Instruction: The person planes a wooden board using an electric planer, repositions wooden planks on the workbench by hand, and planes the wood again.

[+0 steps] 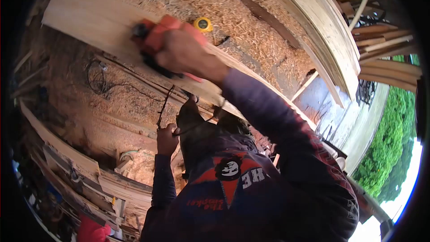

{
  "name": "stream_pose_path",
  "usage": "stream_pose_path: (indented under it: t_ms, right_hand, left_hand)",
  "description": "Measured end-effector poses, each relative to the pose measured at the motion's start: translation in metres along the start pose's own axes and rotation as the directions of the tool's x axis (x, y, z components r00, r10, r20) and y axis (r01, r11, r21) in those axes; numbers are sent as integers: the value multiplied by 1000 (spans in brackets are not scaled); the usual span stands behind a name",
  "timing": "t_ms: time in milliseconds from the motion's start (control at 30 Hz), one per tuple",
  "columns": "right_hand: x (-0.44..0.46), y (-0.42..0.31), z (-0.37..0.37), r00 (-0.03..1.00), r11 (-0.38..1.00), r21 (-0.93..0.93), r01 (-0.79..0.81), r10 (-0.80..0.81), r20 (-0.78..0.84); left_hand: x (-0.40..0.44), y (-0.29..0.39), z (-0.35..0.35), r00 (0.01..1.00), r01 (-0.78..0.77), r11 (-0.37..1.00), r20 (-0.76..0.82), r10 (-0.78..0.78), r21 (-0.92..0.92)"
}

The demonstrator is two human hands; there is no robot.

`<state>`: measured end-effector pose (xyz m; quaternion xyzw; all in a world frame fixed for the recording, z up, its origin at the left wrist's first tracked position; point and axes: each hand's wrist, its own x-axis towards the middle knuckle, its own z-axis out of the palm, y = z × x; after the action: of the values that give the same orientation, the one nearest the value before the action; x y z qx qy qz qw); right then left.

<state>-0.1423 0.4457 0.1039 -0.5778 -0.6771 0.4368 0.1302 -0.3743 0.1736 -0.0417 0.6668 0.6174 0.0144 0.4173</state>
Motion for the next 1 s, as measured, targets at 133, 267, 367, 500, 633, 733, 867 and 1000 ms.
stream_pose_path:
  t_ms: [133, 267, 367, 500, 633, 733, 867, 1000]
  right_hand:
    - [94, -48, 38, 973, 980, 194, 50, -4, -231]
    - [102, -40, 48, 958, 988, 151, 32, 13, -286]
    - [24, -3, 27, 970, 957, 238, 165, -114, -215]
    - [-141, 76, -14, 985, 968, 244, 52, -9, -174]
    - [-303, 156, -44, 992, 992, 75, -98, 103, -72]
    - [-418, 209, -65, 979, 986, 24, -166, 167, -113]
    - [-533, 246, -102, 933, 935, 171, -312, 335, -133]
    - [-604, 276, -110, 879, 875, 228, -428, 461, -118]
  left_hand:
    - [-4, -24, -16, 998, 54, 997, -15, -55, -64]
    - [-28, -34, -24, 999, 31, 1000, -43, -31, -3]
    - [-39, -31, -14, 992, 123, 990, 1, -123, 70]
    - [-39, 21, 13, 984, 95, 958, 119, -131, 271]
    - [-31, 100, 58, 961, -34, 943, 271, -61, 332]
    - [-28, 143, 98, 920, -227, 956, 362, 149, 185]
    - [-38, 210, 146, 823, -388, 921, 462, 332, 29]
    - [-53, 255, 172, 749, -536, 844, 467, 470, 10]
